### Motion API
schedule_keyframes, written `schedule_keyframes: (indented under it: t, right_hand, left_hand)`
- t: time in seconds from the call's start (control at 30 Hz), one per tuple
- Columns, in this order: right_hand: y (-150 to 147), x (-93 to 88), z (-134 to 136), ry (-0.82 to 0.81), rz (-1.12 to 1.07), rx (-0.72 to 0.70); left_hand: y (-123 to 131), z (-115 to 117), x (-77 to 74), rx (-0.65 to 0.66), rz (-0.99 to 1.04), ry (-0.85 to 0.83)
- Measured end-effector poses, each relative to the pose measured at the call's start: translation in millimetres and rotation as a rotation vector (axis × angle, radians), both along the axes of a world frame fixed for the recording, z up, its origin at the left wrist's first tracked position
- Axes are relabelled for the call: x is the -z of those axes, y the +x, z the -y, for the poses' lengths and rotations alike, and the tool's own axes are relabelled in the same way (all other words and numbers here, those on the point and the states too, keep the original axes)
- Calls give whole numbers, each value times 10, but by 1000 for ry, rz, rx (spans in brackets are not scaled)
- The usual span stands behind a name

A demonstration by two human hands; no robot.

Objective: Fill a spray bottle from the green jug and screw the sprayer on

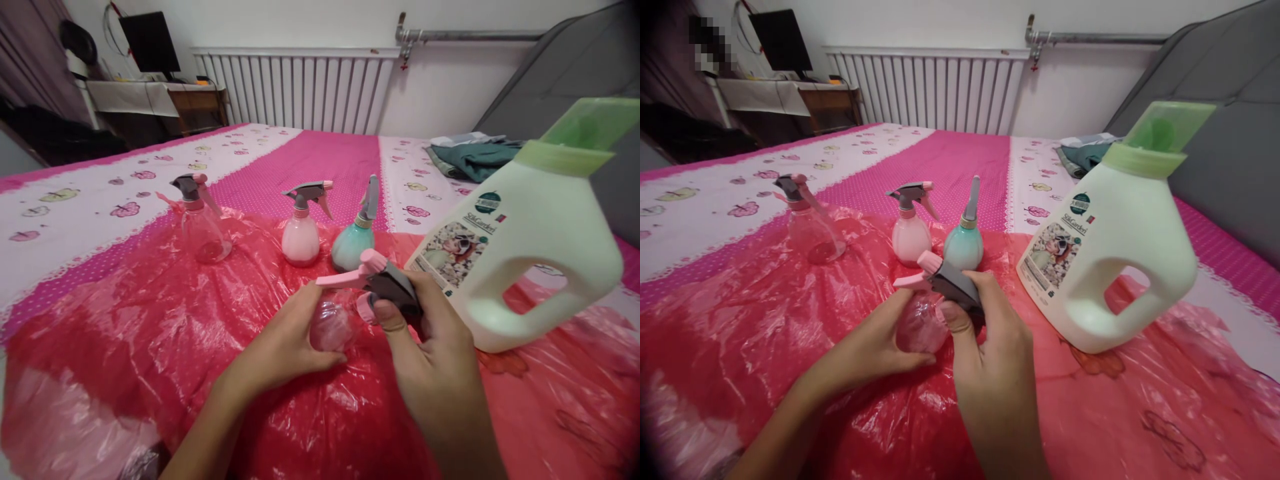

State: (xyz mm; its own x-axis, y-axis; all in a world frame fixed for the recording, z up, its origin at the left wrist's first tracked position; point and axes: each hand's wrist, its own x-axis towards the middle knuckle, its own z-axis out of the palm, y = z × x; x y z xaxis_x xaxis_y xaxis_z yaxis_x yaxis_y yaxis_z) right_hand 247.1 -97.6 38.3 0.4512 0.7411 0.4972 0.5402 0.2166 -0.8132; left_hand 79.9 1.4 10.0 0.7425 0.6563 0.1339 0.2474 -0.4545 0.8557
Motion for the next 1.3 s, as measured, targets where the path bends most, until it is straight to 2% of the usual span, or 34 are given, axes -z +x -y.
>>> schedule_keyframes:
  t: [0.2, 0.47, 0.67, 1.13, 1.3]
  right_hand:
    - [-28, 43, 0, 56, -89, 0]
    - [-22, 18, -6, 78, -28, 39]
    - [-38, -18, 17, 37, 76, 28]
    - [-56, -37, 14, 16, 164, 3]
    - [-48, -15, 6, -32, 103, 24]
  left_hand:
    - [3, 6, -12, 28, 33, -8]
    - [0, -8, 20, 20, 33, 8]
    - [2, 5, 22, -3, 30, -9]
    - [-1, 7, 30, 5, 67, -14]
    - [9, 12, 6, 5, 38, -5]
